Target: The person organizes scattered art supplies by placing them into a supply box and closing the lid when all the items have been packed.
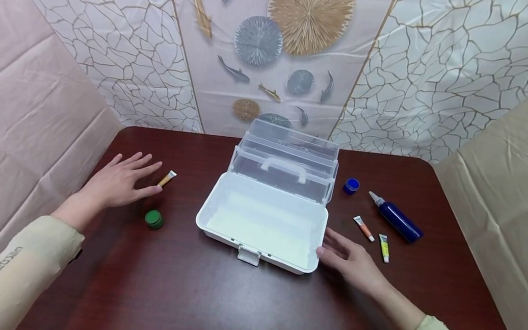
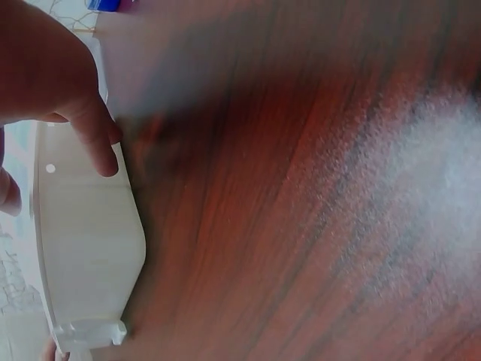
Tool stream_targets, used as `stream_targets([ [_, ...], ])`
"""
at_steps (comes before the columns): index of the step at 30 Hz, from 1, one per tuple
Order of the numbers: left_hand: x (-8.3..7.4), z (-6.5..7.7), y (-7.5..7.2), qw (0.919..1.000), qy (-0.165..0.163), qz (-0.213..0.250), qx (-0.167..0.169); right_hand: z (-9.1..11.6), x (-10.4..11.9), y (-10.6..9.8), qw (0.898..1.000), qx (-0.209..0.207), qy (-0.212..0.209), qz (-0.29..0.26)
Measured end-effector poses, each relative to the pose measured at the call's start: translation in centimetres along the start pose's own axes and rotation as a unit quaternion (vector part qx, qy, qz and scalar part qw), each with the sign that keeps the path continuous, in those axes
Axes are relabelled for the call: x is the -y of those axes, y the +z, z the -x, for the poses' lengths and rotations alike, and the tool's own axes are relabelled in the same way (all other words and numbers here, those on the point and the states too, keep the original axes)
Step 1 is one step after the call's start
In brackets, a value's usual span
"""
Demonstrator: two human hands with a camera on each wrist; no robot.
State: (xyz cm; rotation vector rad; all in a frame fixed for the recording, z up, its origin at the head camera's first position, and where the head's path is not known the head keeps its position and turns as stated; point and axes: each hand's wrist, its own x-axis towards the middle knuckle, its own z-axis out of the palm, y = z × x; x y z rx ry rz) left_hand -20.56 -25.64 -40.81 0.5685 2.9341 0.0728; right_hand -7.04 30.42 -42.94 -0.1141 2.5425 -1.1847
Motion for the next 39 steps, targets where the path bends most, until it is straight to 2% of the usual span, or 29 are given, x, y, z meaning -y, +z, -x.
stream_targets([
  [7,-0.3,-0.3,0.2,1.0000,0.000,0.003,0.006,0.2,0.2,0.5,0.997,0.026,0.022,-0.068],
  [11,-0.3,-0.5,0.3,0.9999,0.001,0.005,0.012,0.3,0.5,0.7,0.996,0.025,0.025,-0.076],
  [18,-0.3,-0.7,0.4,0.9999,0.010,0.009,0.009,0.9,0.9,1.4,0.996,-0.008,0.028,-0.084],
  [24,-0.3,-0.8,0.6,0.9998,0.012,0.014,0.010,1.4,1.2,2.3,0.995,-0.045,0.005,-0.092],
  [29,-0.1,-0.7,0.7,0.9998,0.011,0.015,0.009,1.5,1.2,2.9,0.994,-0.059,-0.010,-0.094],
  [39,0.3,-0.6,0.9,0.9998,0.013,0.013,0.007,1.7,1.4,3.7,0.993,-0.081,-0.003,-0.086],
])
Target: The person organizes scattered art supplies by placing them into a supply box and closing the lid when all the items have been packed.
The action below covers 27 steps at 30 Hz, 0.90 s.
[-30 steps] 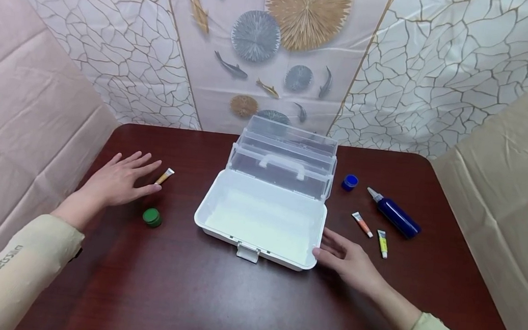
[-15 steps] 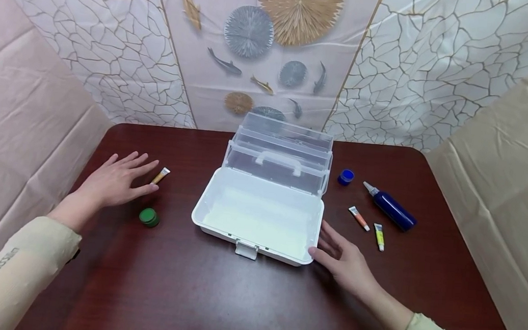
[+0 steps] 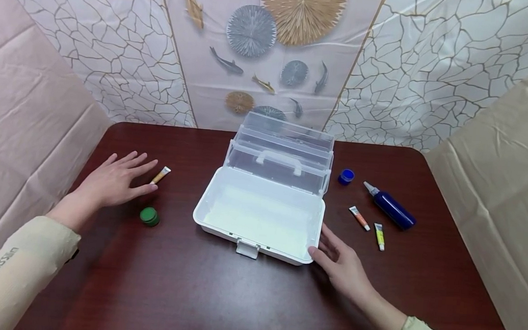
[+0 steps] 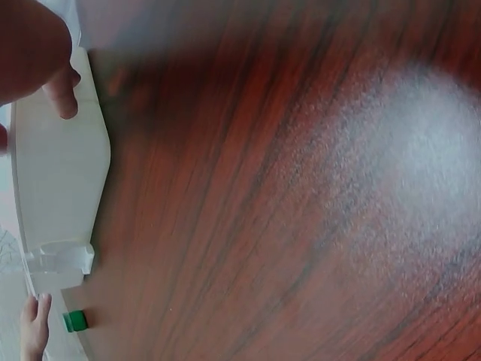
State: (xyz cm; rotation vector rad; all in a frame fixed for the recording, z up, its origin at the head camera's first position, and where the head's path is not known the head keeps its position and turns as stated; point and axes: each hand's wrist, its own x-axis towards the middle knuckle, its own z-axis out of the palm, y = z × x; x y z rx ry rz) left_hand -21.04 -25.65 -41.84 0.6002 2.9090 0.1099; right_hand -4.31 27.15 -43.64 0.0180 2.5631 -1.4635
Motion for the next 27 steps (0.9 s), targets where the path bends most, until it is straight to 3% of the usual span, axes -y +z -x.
stream_targets([
  [11,0.3,-0.2,0.0,1.0000,0.001,0.000,0.000,0.1,-0.1,0.0,0.999,0.004,0.032,0.036],
  [27,0.4,-1.5,1.0,1.0000,-0.002,-0.006,-0.008,0.1,0.1,0.1,0.997,0.006,0.068,0.037],
])
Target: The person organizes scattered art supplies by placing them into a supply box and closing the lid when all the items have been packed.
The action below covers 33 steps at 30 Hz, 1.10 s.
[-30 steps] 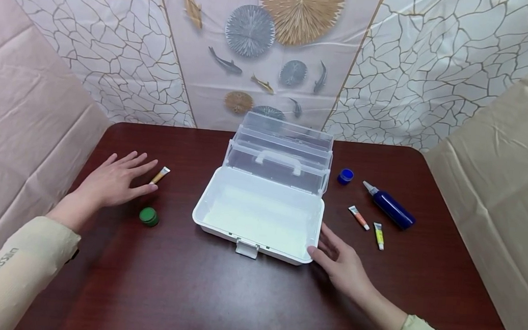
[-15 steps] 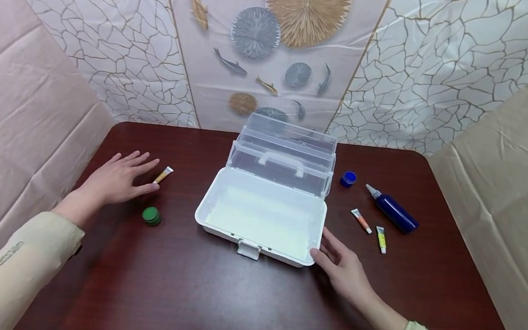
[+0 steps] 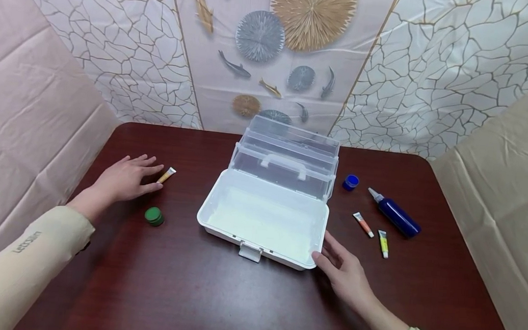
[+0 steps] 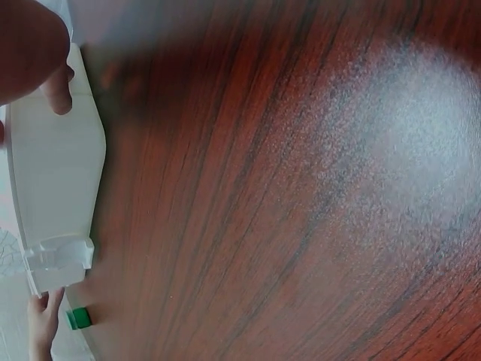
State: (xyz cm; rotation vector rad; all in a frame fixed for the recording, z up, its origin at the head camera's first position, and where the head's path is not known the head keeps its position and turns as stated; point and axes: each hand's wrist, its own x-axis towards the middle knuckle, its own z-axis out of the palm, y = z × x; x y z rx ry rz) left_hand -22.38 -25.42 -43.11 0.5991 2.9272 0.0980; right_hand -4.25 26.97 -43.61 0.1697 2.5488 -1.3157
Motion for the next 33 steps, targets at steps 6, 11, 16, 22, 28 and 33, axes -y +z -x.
stream_targets([
  [6,-0.2,-0.4,0.7,0.9999,0.010,-0.012,-0.007,0.0,-0.4,0.2,1.000,-0.009,-0.012,-0.007],
  [11,-0.3,-0.5,1.1,0.9997,0.011,-0.015,-0.015,0.1,-0.3,0.4,1.000,-0.017,-0.012,-0.018],
  [16,-0.3,-0.5,1.4,0.9997,0.014,-0.016,-0.014,0.1,-0.3,0.4,1.000,-0.015,-0.009,-0.017],
  [22,-0.2,-0.6,1.9,0.9994,0.018,-0.020,-0.020,0.1,-0.3,0.4,1.000,-0.014,-0.003,-0.018],
  [28,-0.1,-0.8,2.3,0.9986,0.022,-0.033,-0.034,0.0,-0.3,0.4,1.000,-0.013,0.003,-0.006],
  [33,-0.2,-0.9,2.4,0.9971,0.030,-0.041,-0.056,0.0,-0.3,0.4,1.000,-0.016,-0.002,-0.006],
])
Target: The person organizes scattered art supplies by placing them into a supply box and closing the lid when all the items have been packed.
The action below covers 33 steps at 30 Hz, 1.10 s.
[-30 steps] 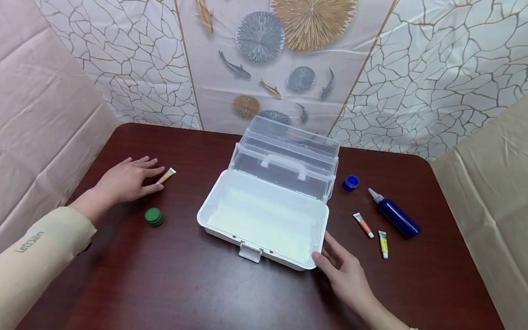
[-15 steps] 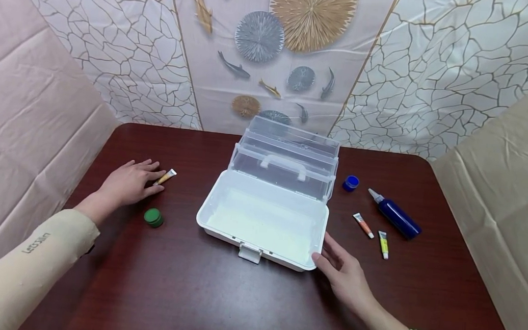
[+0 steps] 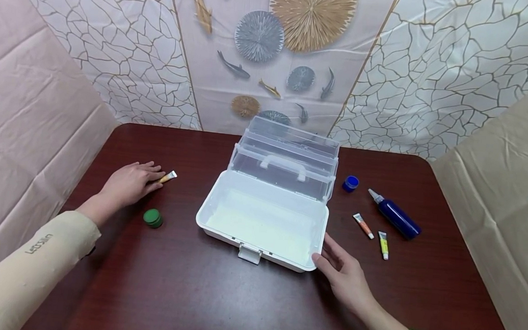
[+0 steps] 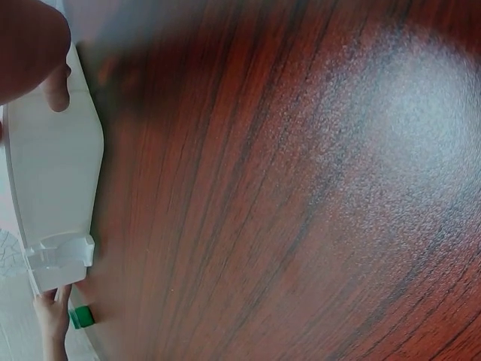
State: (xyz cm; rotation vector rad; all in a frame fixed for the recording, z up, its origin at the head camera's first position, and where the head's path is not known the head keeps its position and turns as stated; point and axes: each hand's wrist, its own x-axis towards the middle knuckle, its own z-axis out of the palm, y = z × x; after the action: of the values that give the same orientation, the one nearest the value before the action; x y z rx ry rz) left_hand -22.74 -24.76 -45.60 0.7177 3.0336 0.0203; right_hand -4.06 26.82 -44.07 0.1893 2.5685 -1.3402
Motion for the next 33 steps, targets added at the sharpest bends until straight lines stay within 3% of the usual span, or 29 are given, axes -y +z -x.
stream_targets([
  [21,-0.04,-0.22,0.81,0.9990,0.010,0.023,-0.038,-0.03,0.32,-0.13,1.000,0.003,0.016,0.000],
  [27,-0.01,-0.02,0.98,0.9972,0.029,0.025,-0.064,0.03,0.35,-0.08,1.000,0.000,0.014,-0.005],
  [33,-0.07,0.03,0.93,0.9968,0.035,0.019,-0.069,-0.05,0.06,0.03,1.000,-0.004,0.014,-0.010],
])
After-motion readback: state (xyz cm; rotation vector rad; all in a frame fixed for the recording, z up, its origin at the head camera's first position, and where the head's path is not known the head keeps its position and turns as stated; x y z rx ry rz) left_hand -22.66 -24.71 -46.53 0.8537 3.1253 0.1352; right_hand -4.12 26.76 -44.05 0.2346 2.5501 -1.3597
